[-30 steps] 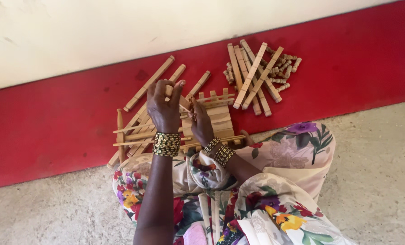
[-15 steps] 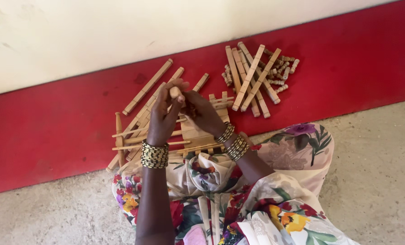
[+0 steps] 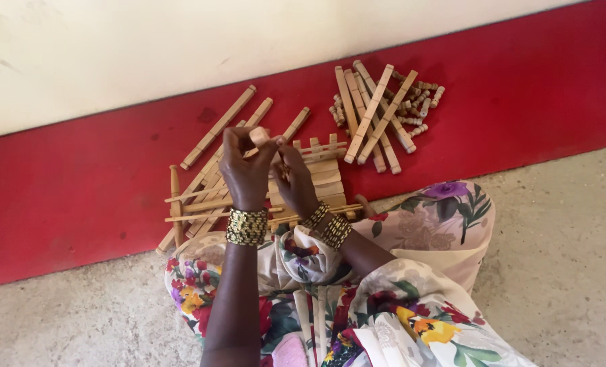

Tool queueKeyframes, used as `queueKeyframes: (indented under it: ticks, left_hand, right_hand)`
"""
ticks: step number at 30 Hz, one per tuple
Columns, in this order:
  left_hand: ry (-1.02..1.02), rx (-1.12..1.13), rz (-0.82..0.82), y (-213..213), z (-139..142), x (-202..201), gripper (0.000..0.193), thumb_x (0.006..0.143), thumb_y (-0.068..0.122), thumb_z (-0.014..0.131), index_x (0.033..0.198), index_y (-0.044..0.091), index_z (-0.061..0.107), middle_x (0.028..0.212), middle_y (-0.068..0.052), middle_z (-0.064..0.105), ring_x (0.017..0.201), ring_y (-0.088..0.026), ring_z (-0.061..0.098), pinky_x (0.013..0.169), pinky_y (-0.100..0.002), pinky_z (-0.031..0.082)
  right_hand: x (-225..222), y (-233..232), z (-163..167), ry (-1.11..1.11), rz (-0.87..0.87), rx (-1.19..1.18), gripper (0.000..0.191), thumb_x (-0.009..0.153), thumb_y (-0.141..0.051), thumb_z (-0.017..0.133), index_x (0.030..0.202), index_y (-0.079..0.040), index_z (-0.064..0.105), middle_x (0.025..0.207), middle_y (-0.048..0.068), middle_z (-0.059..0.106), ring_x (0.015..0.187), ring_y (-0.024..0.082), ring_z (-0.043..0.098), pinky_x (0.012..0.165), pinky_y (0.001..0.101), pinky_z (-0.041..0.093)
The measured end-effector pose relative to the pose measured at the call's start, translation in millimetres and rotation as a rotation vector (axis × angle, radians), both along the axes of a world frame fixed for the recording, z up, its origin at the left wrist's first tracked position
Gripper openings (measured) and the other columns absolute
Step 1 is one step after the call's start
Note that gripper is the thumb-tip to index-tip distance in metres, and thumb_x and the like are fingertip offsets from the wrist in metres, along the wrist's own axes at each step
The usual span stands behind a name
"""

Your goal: The person sits on the floor assembling a small wooden toy structure. They pick up wooden sticks and bars, rub each piece with an orange abrasive block, and fit the pieces into a slotted wooden frame on their lap, adding parts one at a time.

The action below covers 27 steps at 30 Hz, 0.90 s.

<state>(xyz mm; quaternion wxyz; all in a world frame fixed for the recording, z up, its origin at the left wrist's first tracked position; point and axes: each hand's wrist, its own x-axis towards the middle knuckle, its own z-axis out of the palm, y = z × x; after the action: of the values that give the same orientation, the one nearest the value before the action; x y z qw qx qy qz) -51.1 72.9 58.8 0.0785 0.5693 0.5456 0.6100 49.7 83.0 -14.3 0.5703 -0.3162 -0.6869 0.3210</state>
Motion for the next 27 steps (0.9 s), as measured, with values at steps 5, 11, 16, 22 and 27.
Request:
queueKeyframes:
  ticks: [5, 11, 16, 22, 27]
  left_hand:
    - [0.062, -0.038, 0.059, 5.7, -7.5, -6.4, 0.035, 0.09, 0.021, 0.082, 0.107, 0.003, 0.056, 0.096, -0.011, 0.074, 0.086, -0.018, 0.074, 0.072, -0.033, 0.064]
    - [0.085, -0.086, -0.267, 5.7, -8.4, -14.6, 0.034, 0.107, 0.01, 0.053, 0.14, 0.005, 0.054, 0.108, -0.011, 0.07, 0.091, -0.017, 0.072, 0.073, -0.031, 0.065]
    - [0.31, -0.058, -0.184, 9.4, -18.9, -9.8, 0.034, 0.103, 0.006, 0.058, 0.137, 0.006, 0.058, 0.107, -0.015, 0.066, 0.091, -0.02, 0.069, 0.073, -0.033, 0.064]
    - [0.272, 0.084, -0.115, 6.6, -27.9, -16.8, 0.028, 0.11, 0.006, 0.051, 0.138, 0.002, 0.052, 0.123, -0.02, 0.064, 0.107, -0.028, 0.07, 0.081, -0.034, 0.067]
    - [-0.036, -0.175, -0.178, 0.0, -28.9, -17.8, 0.033, 0.11, 0.012, 0.043, 0.141, -0.002, 0.046, 0.125, -0.023, 0.065, 0.103, -0.028, 0.073, 0.077, -0.034, 0.069]
  right_hand:
    - [7.3, 1.9, -16.4, -0.141, -0.028, -0.031, 0.042, 0.094, 0.0, 0.065, 0.134, 0.0, 0.051, 0.103, 0.014, 0.056, 0.088, 0.024, 0.061, 0.077, 0.039, 0.052]
    - [15.2, 18.2, -9.2, -0.24, 0.019, -0.075, 0.036, 0.092, 0.006, 0.061, 0.126, -0.002, 0.054, 0.103, 0.014, 0.058, 0.087, 0.024, 0.06, 0.074, 0.0402, 0.051]
    - [19.0, 24.3, 1.5, -0.229, -0.026, 0.053, 0.052, 0.084, 0.011, 0.062, 0.133, -0.004, 0.054, 0.107, 0.015, 0.06, 0.095, 0.026, 0.061, 0.079, 0.0422, 0.053]
    - [1.6, 4.0, 32.8, -0.023, -0.074, 0.215, 0.063, 0.096, 0.014, 0.051, 0.154, -0.005, 0.038, 0.149, 0.021, 0.05, 0.138, 0.035, 0.052, 0.106, 0.0388, 0.06]
    - [-8.8, -2.2, 20.4, -0.143, -0.184, 0.196, 0.062, 0.098, 0.017, 0.044, 0.155, -0.005, 0.038, 0.152, 0.018, 0.05, 0.138, 0.033, 0.056, 0.104, 0.0323, 0.058]
